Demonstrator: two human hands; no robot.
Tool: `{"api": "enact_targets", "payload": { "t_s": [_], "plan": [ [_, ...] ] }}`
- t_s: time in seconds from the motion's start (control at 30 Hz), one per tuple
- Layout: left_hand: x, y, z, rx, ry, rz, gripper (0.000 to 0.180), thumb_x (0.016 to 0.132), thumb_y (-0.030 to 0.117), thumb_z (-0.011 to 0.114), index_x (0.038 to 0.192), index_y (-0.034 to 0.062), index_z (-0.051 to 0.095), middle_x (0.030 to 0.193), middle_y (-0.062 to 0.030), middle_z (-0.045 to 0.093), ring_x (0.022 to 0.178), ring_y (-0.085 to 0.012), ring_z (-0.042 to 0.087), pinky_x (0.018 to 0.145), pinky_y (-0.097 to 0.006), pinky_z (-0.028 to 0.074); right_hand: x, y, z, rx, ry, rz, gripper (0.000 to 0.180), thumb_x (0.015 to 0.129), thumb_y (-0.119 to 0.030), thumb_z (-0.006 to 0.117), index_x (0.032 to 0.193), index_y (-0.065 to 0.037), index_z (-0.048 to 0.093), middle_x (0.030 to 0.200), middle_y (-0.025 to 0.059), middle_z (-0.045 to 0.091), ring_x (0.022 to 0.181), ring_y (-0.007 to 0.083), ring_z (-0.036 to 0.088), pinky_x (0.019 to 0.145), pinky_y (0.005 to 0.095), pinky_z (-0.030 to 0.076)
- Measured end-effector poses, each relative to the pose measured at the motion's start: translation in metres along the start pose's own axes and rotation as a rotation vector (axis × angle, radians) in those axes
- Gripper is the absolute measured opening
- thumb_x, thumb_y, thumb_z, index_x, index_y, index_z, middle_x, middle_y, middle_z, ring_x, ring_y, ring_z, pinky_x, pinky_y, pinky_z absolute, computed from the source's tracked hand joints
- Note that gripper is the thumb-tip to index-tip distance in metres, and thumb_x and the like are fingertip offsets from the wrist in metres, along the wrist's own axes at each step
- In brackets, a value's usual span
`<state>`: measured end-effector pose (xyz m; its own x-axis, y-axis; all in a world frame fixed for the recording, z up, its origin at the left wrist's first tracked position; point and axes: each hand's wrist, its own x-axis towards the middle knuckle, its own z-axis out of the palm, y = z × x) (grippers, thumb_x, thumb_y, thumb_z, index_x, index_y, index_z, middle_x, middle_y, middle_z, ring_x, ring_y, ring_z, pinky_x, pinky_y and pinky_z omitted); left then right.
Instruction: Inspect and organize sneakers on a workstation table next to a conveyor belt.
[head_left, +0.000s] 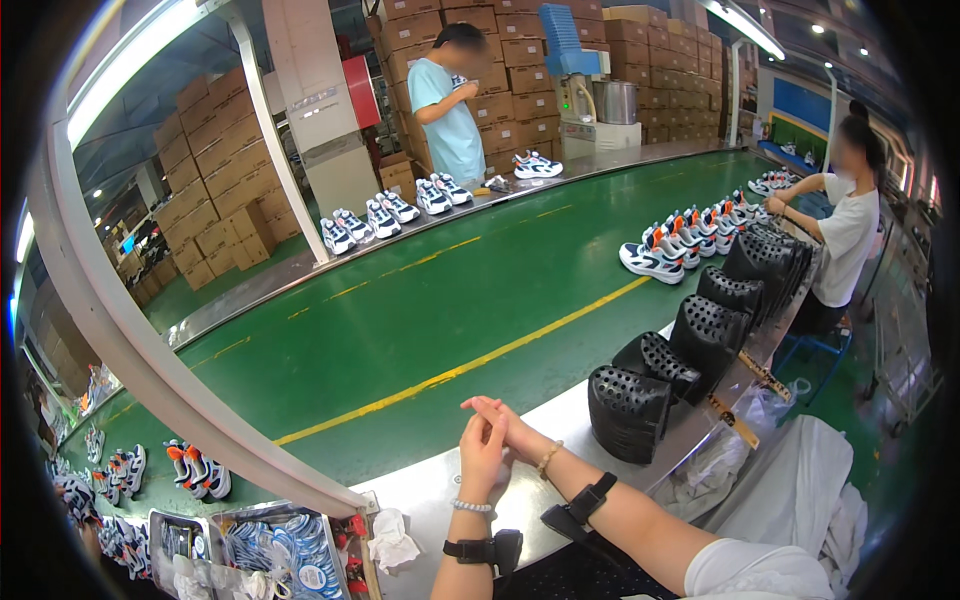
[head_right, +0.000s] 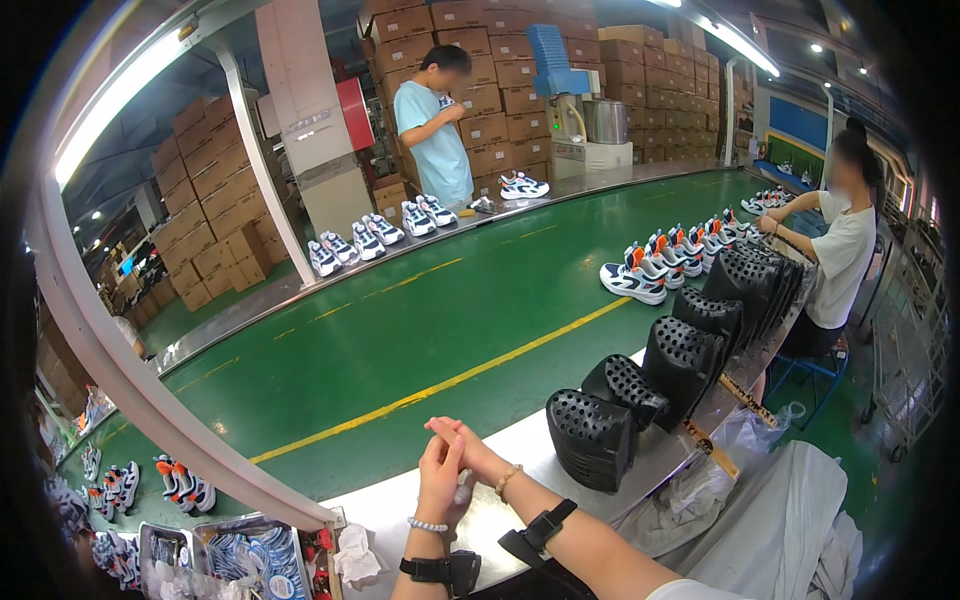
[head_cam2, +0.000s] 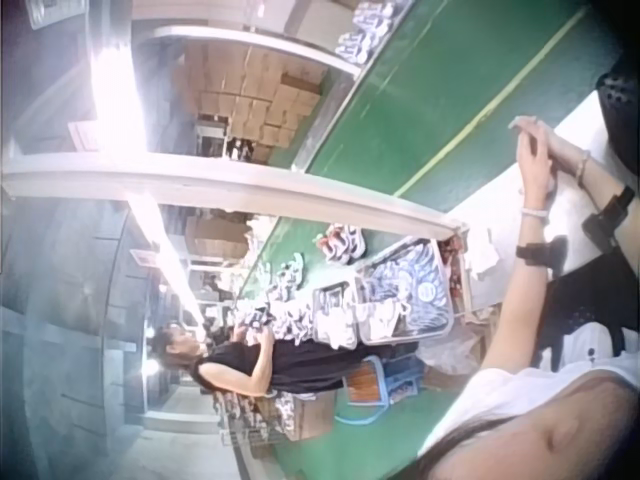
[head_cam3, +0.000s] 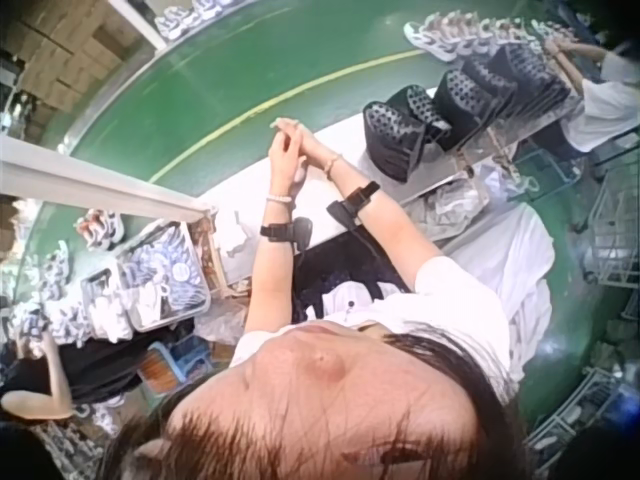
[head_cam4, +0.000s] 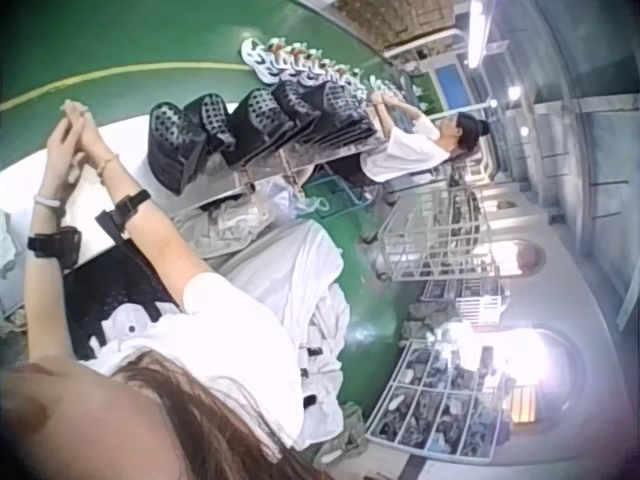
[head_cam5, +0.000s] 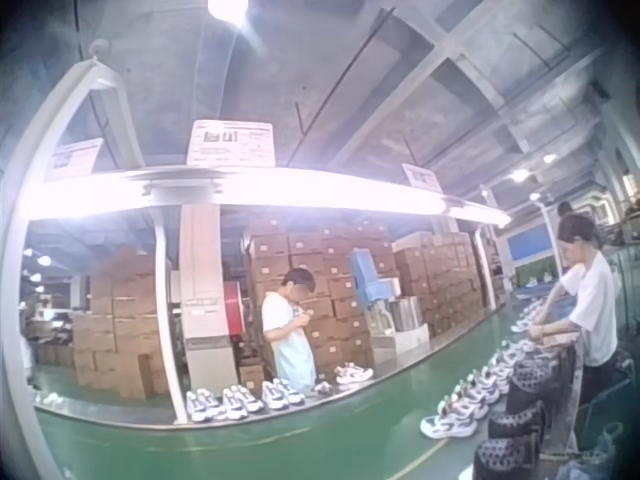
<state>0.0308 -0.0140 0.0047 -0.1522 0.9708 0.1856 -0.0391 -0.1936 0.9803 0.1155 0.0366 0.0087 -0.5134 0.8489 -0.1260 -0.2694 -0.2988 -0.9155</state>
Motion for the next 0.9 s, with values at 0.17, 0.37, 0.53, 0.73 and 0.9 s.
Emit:
{"api": "enact_targets", "payload": {
  "t_s": [0.17, 0.37, 0.53, 0.73, 0.9],
  "plan": [
    [0.0007, -0.0063, -0.0013, -0.014, -0.003, -0.009, 0.034, 0.094, 0.018, 0.058, 0.123, -0.0002, 0.057, 0.114, -0.0103, 0.061, 0.102, -0.0156, 0.060, 0.087, -0.028, 0.048, 0.0017, 0.0021, -0.0023, -0.016, -0.006, -0.002, 0.042, 0.096, -0.046, 0.051, 0.115, -0.010, 0.056, 0.080, -0.0021, 0.050, 0.073, 0.0068, 0.048, 0.063, 0.0230, 0.043],
    [0.0014, -0.0102, -0.0008, -0.007, 0.006, 0.031, 0.034, 0.094, 0.019, 0.058, 0.123, 0.0001, 0.057, 0.114, -0.0093, 0.061, 0.100, -0.0151, 0.060, 0.086, -0.027, 0.048, 0.0029, 0.0042, -0.0029, -0.033, 0.007, -0.008, 0.040, 0.095, -0.044, 0.052, 0.114, -0.009, 0.057, 0.083, -0.0026, 0.049, 0.076, 0.0071, 0.047, 0.066, 0.0235, 0.042],
    [0.0011, -0.0080, 0.0008, -0.026, 0.002, -0.007, 0.034, 0.095, 0.020, 0.058, 0.123, -0.0004, 0.057, 0.116, -0.0095, 0.060, 0.102, -0.0153, 0.059, 0.087, -0.027, 0.048, 0.0008, 0.0015, -0.0029, -0.029, 0.023, 0.012, 0.039, 0.094, -0.044, 0.053, 0.113, -0.009, 0.058, 0.082, -0.0029, 0.049, 0.075, 0.0070, 0.047, 0.065, 0.0236, 0.042],
    [0.0017, -0.0100, 0.0006, -0.038, -0.003, 0.008, 0.034, 0.095, 0.019, 0.058, 0.122, -0.0005, 0.057, 0.117, -0.0103, 0.060, 0.103, -0.0155, 0.059, 0.087, -0.027, 0.048, 0.0023, 0.0042, -0.0051, -0.012, 0.015, 0.015, 0.037, 0.095, -0.042, 0.053, 0.111, -0.009, 0.059, 0.080, -0.0035, 0.049, 0.074, 0.0062, 0.046, 0.064, 0.0231, 0.041],
    [0.0016, -0.0084, 0.0011, -0.029, -0.006, -0.002, 0.034, 0.095, 0.019, 0.058, 0.123, -0.0004, 0.057, 0.118, -0.0103, 0.060, 0.104, -0.0158, 0.059, 0.088, -0.027, 0.048, 0.0018, 0.0029, -0.0053, -0.019, 0.016, 0.013, 0.037, 0.095, -0.042, 0.053, 0.111, -0.010, 0.059, 0.081, -0.0034, 0.049, 0.074, 0.0063, 0.047, 0.064, 0.0232, 0.042]
  ]
}}
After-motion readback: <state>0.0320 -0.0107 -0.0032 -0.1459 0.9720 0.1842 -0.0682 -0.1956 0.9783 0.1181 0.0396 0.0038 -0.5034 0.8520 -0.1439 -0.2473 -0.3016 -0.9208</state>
